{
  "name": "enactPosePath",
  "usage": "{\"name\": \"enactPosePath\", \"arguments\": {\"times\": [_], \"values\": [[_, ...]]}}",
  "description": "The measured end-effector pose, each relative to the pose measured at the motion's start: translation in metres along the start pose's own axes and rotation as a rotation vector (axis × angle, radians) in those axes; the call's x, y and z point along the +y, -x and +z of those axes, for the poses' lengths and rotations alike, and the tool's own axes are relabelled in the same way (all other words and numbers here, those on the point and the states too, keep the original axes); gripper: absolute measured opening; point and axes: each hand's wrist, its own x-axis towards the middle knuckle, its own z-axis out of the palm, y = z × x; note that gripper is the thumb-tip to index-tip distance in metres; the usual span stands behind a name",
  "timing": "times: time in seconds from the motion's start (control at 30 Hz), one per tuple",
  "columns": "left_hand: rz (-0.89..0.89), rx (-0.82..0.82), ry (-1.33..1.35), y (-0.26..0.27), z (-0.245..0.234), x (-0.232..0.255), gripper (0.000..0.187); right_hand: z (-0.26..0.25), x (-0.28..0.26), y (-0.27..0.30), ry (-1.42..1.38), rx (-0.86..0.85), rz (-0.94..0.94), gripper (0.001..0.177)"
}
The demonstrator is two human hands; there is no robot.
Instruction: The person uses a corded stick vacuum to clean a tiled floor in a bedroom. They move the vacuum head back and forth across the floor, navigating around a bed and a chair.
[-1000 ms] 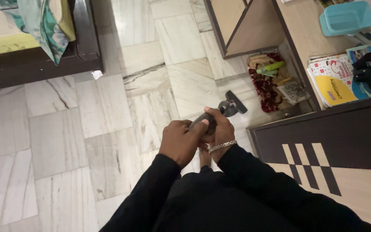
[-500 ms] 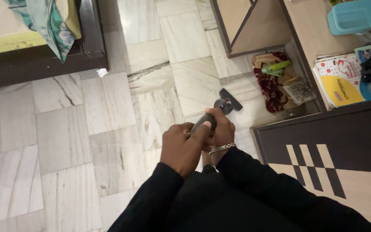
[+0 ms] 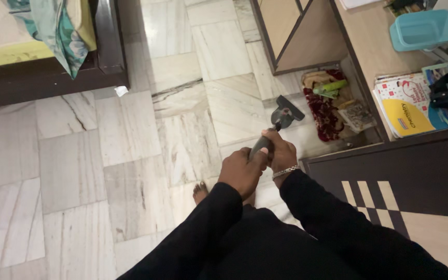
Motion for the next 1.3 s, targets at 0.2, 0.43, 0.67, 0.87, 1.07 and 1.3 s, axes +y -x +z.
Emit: {"name": "enactPosePath", "arguments": {"times": [0.2,0.43,0.67,0.87,1.07,1.3], "values": [[0.062,0.027,-0.061,-0.021,0.018,-0.005,0.054,-0.008,-0.017,-0.006,-0.279,-0.106,0.089,0.019],[0.143,0.071,-0.046,-0.008,-0.001,0.021,0.052,0.002,-0.04,0.018,-0.375,-0.15,0.116,0.016],[0.097,0.091,0.011,0.032,-0.031,0.054,0.048,0.022,-0.049,0.041,-0.339,-0.153,0.175,0.024],[-0.016,0.066,-0.003,0.062,-0.045,0.065,0.048,0.038,-0.053,0.063,-0.273,-0.159,0.274,0.032],[0.02,0.101,0.017,0.064,-0.032,0.05,0.047,0.038,-0.051,0.062,-0.224,-0.082,0.316,0.031],[0.054,0.019,-0.147,0.037,-0.001,0.022,0.051,0.004,-0.029,0.026,-0.326,-0.124,0.312,0.022]]}}
